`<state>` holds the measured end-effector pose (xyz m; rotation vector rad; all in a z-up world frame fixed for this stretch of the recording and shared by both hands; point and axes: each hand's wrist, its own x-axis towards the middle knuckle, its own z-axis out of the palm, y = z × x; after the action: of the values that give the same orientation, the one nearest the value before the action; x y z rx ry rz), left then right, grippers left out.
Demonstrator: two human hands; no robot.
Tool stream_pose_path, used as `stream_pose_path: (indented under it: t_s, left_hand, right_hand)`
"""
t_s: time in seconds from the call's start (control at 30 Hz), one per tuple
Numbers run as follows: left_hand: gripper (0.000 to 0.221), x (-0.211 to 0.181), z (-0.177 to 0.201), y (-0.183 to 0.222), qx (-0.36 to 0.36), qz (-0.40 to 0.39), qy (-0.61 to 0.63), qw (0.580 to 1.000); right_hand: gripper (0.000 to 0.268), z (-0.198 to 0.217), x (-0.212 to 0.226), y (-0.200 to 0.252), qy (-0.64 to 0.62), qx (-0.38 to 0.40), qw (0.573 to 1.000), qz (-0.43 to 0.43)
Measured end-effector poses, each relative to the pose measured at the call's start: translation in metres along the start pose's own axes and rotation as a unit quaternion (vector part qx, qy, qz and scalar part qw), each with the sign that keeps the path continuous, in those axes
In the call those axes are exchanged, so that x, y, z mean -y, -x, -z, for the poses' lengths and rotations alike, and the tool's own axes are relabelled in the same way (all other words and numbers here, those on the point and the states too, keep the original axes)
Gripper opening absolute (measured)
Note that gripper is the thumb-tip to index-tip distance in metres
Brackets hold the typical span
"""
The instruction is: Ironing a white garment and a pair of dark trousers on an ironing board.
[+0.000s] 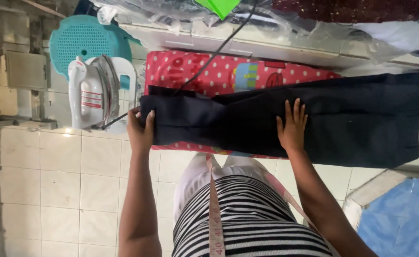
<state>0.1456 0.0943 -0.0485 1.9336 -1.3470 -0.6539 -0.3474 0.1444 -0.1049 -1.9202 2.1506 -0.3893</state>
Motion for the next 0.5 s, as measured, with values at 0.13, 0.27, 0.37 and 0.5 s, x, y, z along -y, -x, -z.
stream_pose_path:
  t_s: [0.13,0.27,0.37,0.5]
  left_hand:
    - [0.051,0.021,0.007,-0.009,0.107,0.128,-0.027,0.986]
    - [0.055,0.006,0.006,-0.041,0.121,0.045,-0.041,0.991]
    - [0.046,0.014,0.005,-0.078,0.094,-0.116,0.096,0.984]
    - [0.044,0.053,0.006,-0.115,0.048,0.023,0.239,0.97]
  right_hand:
    - [0.064,0.001,-0.003,0.001,-0.009,0.034,0.999,-0.002]
    - [0.066,-0.002,-0.003,0.0,-0.01,0.04,0.999,-0.006]
    - [0.066,-0.003,-0.004,0.0,-0.022,0.046,0.999,-0.013]
    - [0.064,-0.005,-0.006,0.0,-0.032,0.034,0.999,-0.007]
